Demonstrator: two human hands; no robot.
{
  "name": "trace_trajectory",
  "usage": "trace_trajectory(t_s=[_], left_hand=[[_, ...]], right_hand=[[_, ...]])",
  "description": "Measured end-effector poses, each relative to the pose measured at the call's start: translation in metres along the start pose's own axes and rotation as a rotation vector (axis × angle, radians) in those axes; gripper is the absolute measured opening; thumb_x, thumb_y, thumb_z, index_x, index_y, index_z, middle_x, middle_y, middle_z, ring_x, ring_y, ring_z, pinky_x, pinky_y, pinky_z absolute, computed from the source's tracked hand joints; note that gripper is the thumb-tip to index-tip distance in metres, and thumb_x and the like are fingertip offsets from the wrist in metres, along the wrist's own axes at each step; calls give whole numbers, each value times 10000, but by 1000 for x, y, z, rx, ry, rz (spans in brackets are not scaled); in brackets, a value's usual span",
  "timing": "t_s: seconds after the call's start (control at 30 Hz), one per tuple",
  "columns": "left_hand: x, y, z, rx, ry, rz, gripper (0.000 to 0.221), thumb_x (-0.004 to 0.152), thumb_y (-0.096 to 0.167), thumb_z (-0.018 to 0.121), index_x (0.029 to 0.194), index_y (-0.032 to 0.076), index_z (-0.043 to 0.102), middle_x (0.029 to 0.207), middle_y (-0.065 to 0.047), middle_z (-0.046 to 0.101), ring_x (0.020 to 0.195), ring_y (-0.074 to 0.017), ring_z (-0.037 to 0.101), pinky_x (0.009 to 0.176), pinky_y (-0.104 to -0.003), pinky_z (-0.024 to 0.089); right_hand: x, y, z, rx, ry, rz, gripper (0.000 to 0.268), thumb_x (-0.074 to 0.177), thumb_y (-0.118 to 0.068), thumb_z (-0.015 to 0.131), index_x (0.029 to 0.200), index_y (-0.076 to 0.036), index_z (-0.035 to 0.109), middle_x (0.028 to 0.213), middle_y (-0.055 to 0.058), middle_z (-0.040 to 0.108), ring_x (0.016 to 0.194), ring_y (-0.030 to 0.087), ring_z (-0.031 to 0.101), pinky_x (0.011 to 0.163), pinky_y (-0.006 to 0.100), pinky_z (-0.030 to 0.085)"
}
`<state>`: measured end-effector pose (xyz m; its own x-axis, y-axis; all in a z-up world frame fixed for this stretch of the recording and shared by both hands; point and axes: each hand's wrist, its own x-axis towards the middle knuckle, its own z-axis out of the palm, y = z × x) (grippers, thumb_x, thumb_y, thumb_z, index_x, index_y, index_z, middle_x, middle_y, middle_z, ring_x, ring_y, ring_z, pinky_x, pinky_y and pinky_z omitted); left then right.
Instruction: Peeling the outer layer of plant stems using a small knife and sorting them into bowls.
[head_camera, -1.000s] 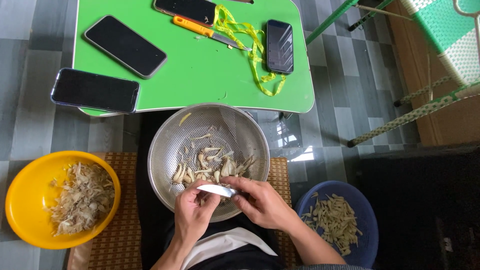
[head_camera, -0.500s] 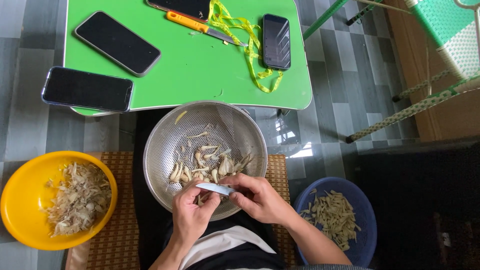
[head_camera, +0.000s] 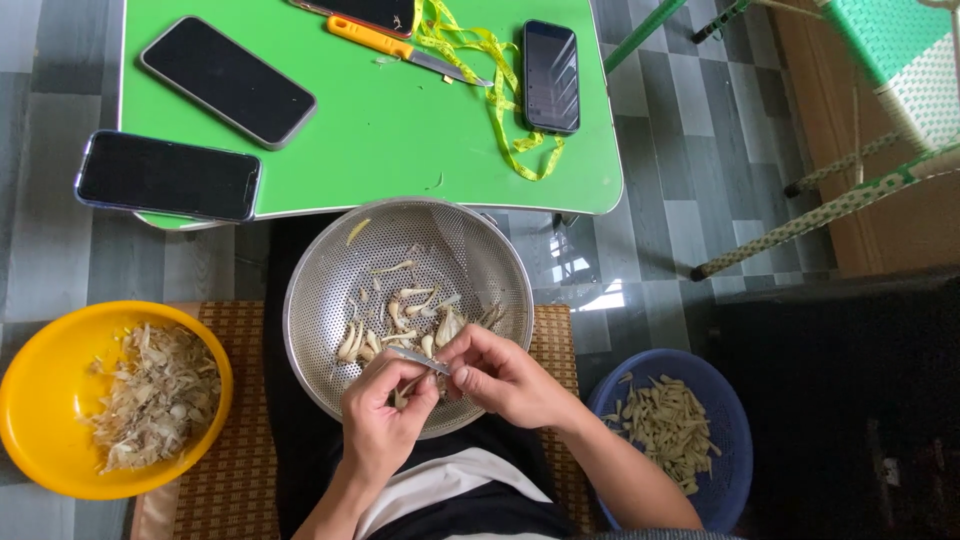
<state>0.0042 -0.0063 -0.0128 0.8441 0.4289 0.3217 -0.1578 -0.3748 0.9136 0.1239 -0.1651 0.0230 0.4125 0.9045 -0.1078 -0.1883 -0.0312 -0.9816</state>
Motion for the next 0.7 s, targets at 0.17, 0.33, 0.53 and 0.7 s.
trace_trajectory(t_s=[0.17, 0.33, 0.53, 0.7], left_hand=[[0, -1, -4, -133, -48, -70, 94, 898, 129, 713, 826, 72, 694, 711, 8, 605, 629, -99, 529, 543, -231, 472], [-2, -5, -3, -175, -65, -144, 131, 899, 192, 722, 847, 74, 705, 714, 9, 608, 639, -99, 540, 555, -235, 472], [-5, -7, -3, -199, -82, -196, 162, 900, 250, 726, 841, 101, 701, 707, 27, 601, 642, -90, 533, 547, -232, 462], [-5, -10, -2, -228, -101, -252, 205, 899, 280, 713, 874, 80, 750, 757, 3, 657, 624, -103, 568, 494, -237, 462]], right_hand=[[-1, 13, -9, 615, -112, 197, 210, 1090, -200, 573, 1227, -41, 557, 833, 168, 626, 437, 75, 353, 362, 201, 234], [-6, 10, -11, 627, -102, 236, 294, 1067, -212, 612, 1282, -20, 556, 840, 185, 641, 452, 75, 414, 370, 195, 258], [-10, -3, -10, 277, -89, 142, 348, 1073, -256, 590, 1343, -44, 534, 861, 105, 644, 462, 56, 360, 390, 172, 281], [-10, -20, -6, 65, -71, 117, 400, 1063, -334, 585, 1358, -66, 560, 843, 37, 638, 573, 48, 402, 513, 204, 318]])
